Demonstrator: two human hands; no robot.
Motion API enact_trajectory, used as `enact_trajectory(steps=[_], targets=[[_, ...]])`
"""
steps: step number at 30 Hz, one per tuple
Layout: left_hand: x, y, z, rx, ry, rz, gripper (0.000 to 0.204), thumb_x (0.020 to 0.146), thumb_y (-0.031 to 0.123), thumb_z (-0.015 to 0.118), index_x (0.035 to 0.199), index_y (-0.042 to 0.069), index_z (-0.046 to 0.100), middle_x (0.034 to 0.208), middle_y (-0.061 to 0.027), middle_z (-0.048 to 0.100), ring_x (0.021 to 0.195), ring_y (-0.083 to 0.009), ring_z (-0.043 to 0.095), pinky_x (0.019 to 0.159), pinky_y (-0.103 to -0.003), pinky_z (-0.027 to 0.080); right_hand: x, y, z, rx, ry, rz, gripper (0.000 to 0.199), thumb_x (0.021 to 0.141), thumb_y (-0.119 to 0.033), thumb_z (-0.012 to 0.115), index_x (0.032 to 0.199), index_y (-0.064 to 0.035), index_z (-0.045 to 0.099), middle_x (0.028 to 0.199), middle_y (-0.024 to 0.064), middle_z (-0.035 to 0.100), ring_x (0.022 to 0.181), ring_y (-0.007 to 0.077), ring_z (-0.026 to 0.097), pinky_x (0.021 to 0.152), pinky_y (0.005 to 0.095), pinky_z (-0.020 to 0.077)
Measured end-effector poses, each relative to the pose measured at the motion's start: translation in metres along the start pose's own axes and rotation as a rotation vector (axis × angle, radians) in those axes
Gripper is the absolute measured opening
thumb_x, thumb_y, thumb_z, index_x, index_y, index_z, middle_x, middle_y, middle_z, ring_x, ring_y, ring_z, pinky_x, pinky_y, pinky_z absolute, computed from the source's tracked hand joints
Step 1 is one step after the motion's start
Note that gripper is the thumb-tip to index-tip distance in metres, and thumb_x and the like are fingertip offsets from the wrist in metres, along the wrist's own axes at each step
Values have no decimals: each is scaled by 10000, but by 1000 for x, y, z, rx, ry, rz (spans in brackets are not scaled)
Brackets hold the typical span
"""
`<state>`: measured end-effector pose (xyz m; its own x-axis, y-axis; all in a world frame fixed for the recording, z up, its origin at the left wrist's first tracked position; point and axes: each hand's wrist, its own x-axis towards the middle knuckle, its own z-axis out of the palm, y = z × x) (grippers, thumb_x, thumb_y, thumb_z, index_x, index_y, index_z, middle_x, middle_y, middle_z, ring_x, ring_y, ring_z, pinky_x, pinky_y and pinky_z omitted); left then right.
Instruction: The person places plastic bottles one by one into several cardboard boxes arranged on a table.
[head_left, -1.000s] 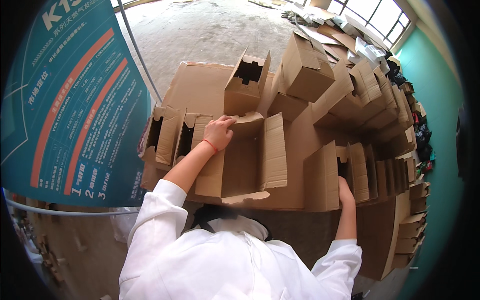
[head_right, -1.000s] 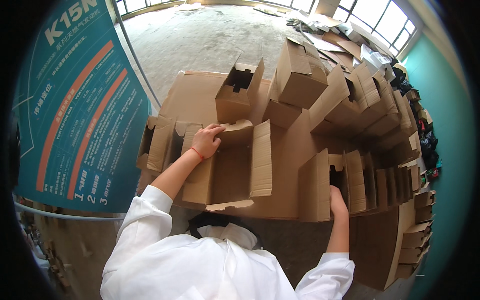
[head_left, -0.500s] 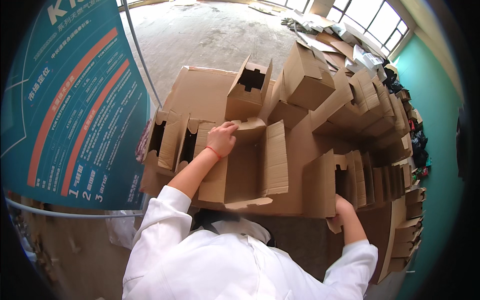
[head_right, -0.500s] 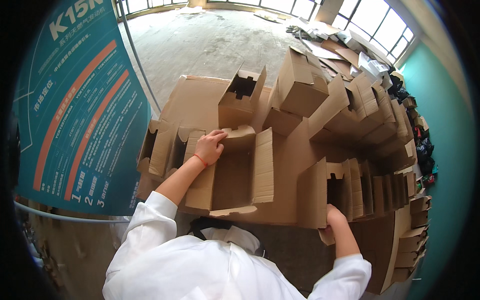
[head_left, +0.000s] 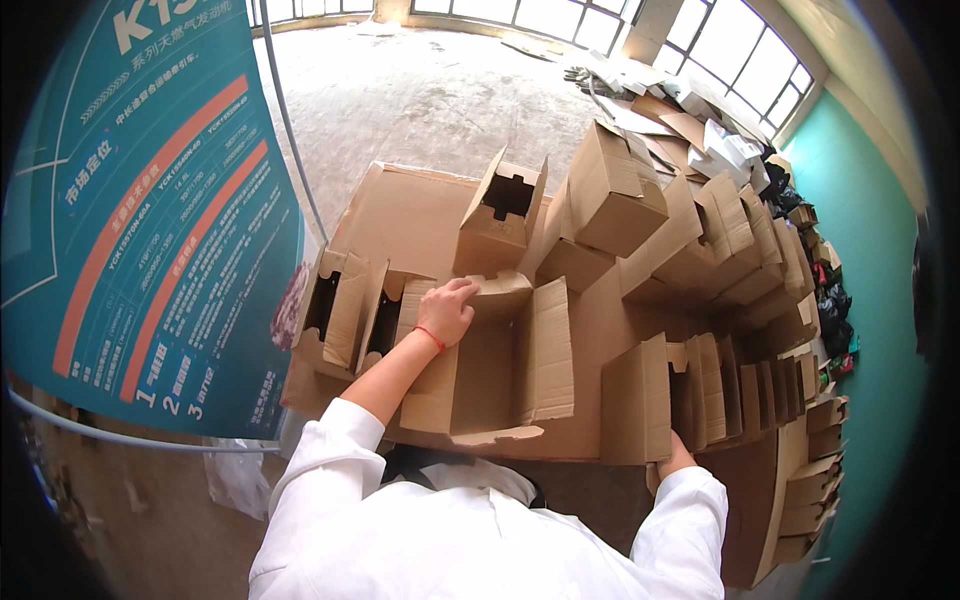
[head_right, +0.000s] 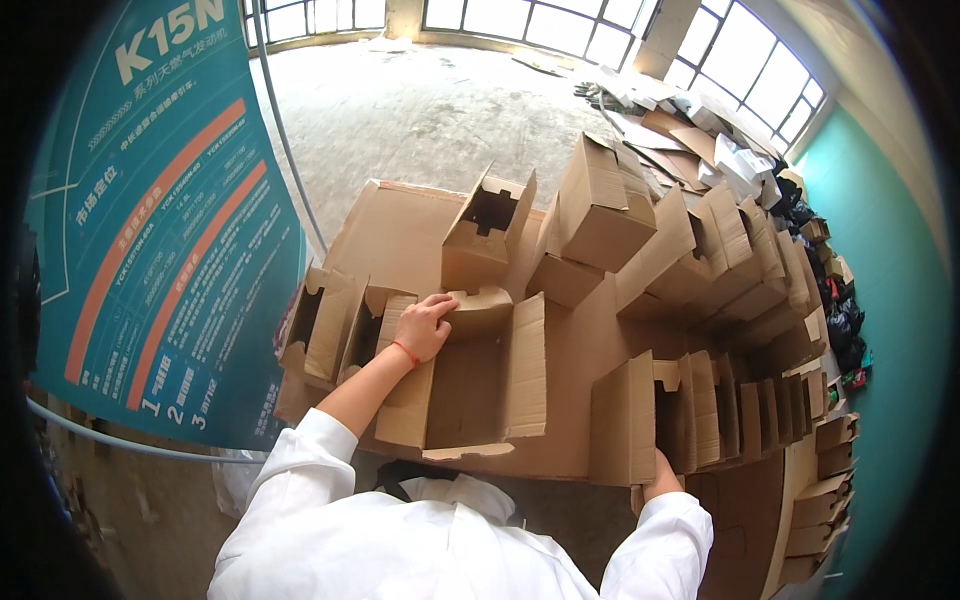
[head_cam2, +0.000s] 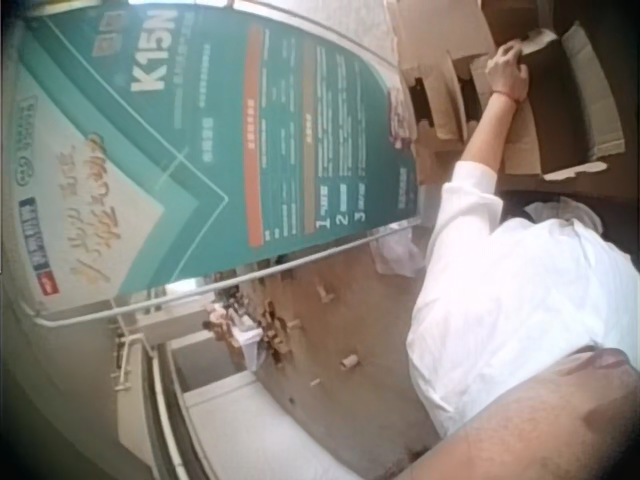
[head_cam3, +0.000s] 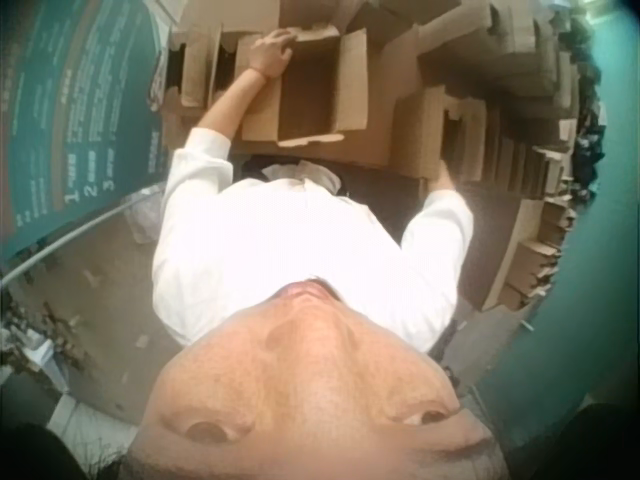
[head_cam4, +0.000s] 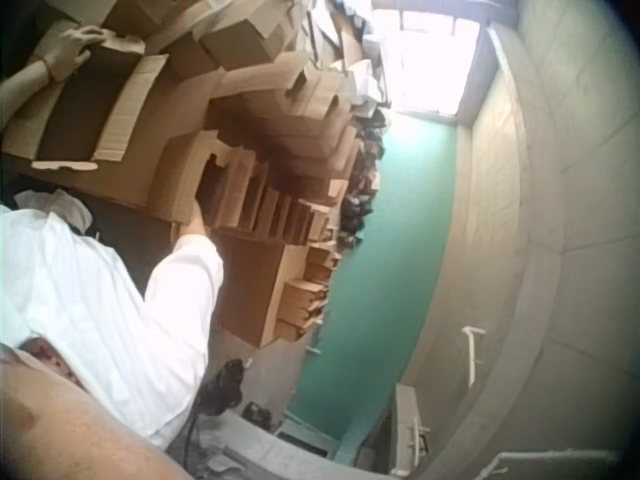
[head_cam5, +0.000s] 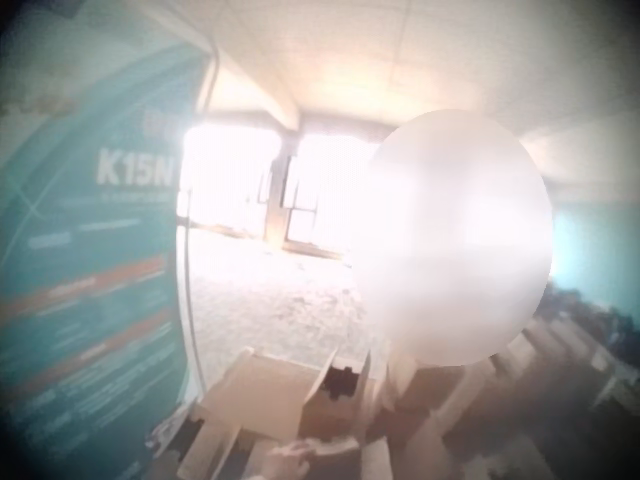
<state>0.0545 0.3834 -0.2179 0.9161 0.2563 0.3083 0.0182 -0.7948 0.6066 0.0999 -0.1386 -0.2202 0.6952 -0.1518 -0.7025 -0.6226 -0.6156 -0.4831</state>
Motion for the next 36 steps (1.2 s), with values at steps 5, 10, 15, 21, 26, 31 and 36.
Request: enact_trajectory(steps=[5,10,15,21,26,31,36], targets=[[1,0,0,-16,7,17,350,774,149,545,1110,154,645,1229,-45,590,1012,-311,600,895,-416,472,8,1,-1,-2,45,-52,460,798,-303,671,1097,42,614,928,183,680,797,244,676,690,371,525],[1,0,1,-11,0,24,352,776,149,540,1113,155,642,1237,-44,587,1011,-311,600,894,-420,473,17,4,-3,-28,101,-124,487,789,-327,681,1107,36,614,938,185,681,816,250,677,706,371,524],[1,0,0,-10,1,21,355,774,157,544,1117,157,637,1229,-44,589,1015,-298,600,886,-424,476,12,-14,-21,-200,288,-442,514,781,-351,692,1118,30,615,948,187,682,835,256,678,723,371,523],[1,2,1,0,2,53,358,767,163,559,1118,152,632,1220,-49,593,1031,-294,599,895,-414,467,-180,-84,-38,-62,474,-761,644,645,-201,716,1225,30,556,953,145,677,873,189,654,796,334,514],[-1,3,1,11,-6,34,358,772,160,556,1121,146,632,1234,-50,584,1034,-299,597,905,-417,466,-233,-122,-1,163,55,-1071,750,710,-350,694,1315,34,473,789,91,667,770,147,653,772,311,510],[-4,-5,-5,49,-23,25,377,778,161,546,1148,157,620,1245,-51,579,1026,-303,599,904,-417,470,-241,-188,112,-630,229,-1252,737,648,-333,731,1308,-80,525,843,173,654,769,297,662,722,383,524],[-1,0,-4,36,-21,65,375,779,156,540,1146,157,619,1244,-53,581,1029,-290,604,899,-413,473,-198,-219,203,-1414,176,-1048,841,732,-503,658,1359,6,427,900,125,665,925,274,612,875,358,384]])
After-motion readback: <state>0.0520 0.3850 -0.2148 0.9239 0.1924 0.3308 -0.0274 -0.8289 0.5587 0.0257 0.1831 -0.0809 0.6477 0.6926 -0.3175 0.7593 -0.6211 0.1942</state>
